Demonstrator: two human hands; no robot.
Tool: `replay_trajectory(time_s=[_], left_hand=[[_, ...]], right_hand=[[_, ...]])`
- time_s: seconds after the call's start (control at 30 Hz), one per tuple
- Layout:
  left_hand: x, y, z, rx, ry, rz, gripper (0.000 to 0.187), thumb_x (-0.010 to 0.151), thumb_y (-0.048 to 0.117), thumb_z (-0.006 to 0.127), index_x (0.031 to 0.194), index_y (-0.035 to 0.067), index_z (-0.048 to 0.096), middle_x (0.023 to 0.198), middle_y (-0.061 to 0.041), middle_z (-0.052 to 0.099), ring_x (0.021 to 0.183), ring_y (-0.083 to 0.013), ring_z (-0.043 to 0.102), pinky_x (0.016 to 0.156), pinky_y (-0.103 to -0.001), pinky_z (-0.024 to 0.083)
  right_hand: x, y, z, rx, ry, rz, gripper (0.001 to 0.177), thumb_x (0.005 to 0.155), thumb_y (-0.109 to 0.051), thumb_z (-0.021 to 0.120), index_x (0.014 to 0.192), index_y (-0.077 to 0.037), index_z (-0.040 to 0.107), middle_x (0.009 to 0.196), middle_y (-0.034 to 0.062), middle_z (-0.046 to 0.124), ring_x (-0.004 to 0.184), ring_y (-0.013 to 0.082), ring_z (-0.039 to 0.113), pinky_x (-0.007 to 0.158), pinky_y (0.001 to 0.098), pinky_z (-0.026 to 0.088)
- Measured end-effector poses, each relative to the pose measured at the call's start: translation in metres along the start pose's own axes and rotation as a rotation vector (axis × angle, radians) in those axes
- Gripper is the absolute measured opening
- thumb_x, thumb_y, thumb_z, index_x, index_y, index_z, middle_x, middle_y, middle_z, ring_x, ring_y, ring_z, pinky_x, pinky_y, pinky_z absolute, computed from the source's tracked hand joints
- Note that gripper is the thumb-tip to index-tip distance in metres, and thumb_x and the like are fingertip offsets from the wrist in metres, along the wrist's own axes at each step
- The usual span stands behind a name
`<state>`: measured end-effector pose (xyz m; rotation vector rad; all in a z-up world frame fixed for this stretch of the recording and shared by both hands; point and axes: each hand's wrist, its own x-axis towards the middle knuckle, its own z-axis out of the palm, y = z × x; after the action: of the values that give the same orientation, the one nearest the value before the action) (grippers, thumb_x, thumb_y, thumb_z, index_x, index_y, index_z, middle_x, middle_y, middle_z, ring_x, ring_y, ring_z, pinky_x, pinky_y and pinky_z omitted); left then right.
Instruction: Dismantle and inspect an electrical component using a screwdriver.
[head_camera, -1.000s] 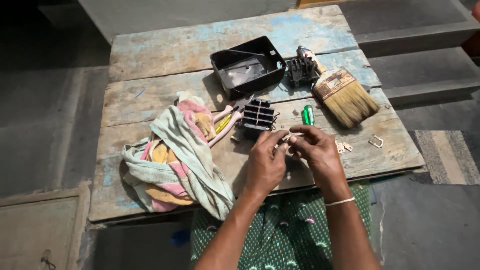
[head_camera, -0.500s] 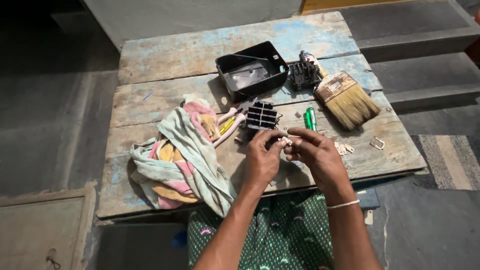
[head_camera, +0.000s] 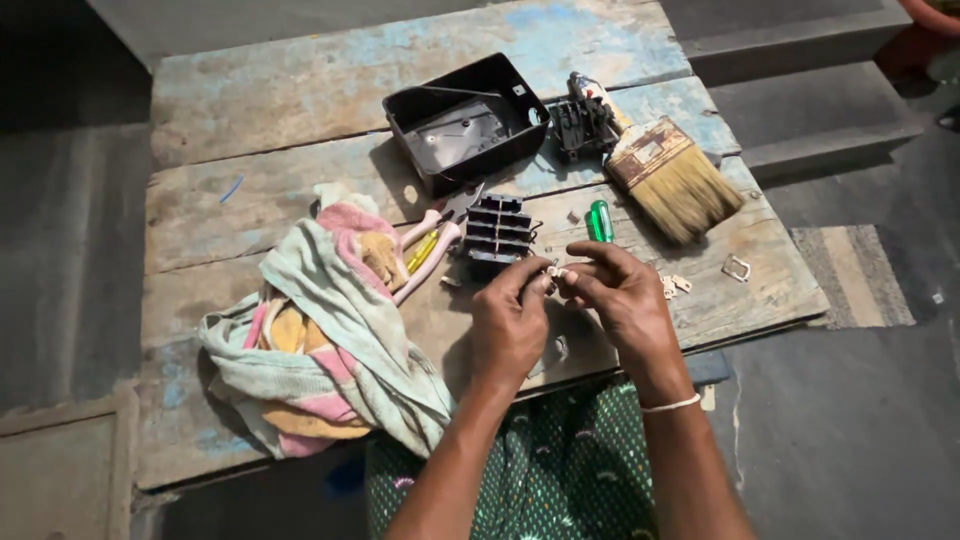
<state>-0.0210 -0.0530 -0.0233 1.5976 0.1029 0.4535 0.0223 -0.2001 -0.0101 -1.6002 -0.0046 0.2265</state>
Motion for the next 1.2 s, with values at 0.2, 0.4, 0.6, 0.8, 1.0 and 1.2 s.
replay_trajectory(time_s=[0.2,0.4,0.6,0.8,1.0,1.2], left_hand=[[-0.001,-0.006,0.000,-0.057,-0.007,-0.050,0.021,0.094,0.003,0.064,0.112,-0.001,0.072,0.095,-0.015,0.078,0.083,-0.0185,0.076,0.074,-0.031,0.058],[-0.003,-0.007,-0.009,-0.051,0.020,-0.027,0.019,0.092,0.003,0.067,0.110,-0.002,0.073,0.094,-0.014,0.079,0.083,-0.0169,0.075,0.075,-0.030,0.058],[-0.006,-0.004,-0.015,-0.020,0.051,-0.014,0.018,0.093,0.004,0.067,0.109,-0.001,0.073,0.095,-0.013,0.078,0.079,-0.0145,0.074,0.071,-0.030,0.059],[-0.007,0.002,-0.017,0.040,0.060,0.078,0.017,0.092,0.003,0.068,0.109,-0.002,0.072,0.098,-0.014,0.077,0.087,-0.0182,0.075,0.077,-0.031,0.058],[-0.008,0.009,-0.015,0.066,0.040,0.059,0.016,0.092,0.002,0.069,0.108,-0.002,0.072,0.095,-0.013,0.077,0.084,-0.0171,0.075,0.075,-0.030,0.058],[-0.010,0.003,-0.012,0.002,0.008,0.036,0.016,0.093,-0.001,0.069,0.109,-0.002,0.071,0.096,-0.011,0.077,0.084,-0.0124,0.075,0.073,-0.026,0.059]], right_hand=[[-0.003,-0.001,-0.002,0.157,-0.025,0.082,0.037,0.091,-0.004,0.069,0.126,0.004,0.066,0.097,0.0098,0.075,0.080,0.0133,0.070,0.072,0.0267,0.058],[-0.005,0.002,0.006,0.228,-0.029,0.183,0.032,0.092,-0.005,0.069,0.122,0.005,0.068,0.098,0.0119,0.075,0.080,0.0174,0.072,0.071,0.0297,0.059],[-0.006,-0.002,0.008,0.260,-0.081,0.221,0.032,0.091,-0.004,0.067,0.122,0.006,0.069,0.100,0.0146,0.076,0.083,0.0192,0.073,0.074,0.0308,0.061],[0.000,0.009,0.004,0.375,-0.117,0.256,0.033,0.090,-0.001,0.069,0.122,0.009,0.067,0.097,0.0160,0.074,0.081,0.0214,0.073,0.074,0.0323,0.060],[0.000,0.014,0.003,0.444,-0.115,0.265,0.032,0.091,-0.001,0.068,0.122,0.009,0.068,0.096,0.0162,0.075,0.082,0.0215,0.073,0.074,0.0315,0.060],[0.000,0.018,-0.001,0.504,-0.132,0.263,0.032,0.091,0.000,0.067,0.121,0.009,0.068,0.097,0.0166,0.075,0.083,0.0223,0.073,0.075,0.0323,0.061]])
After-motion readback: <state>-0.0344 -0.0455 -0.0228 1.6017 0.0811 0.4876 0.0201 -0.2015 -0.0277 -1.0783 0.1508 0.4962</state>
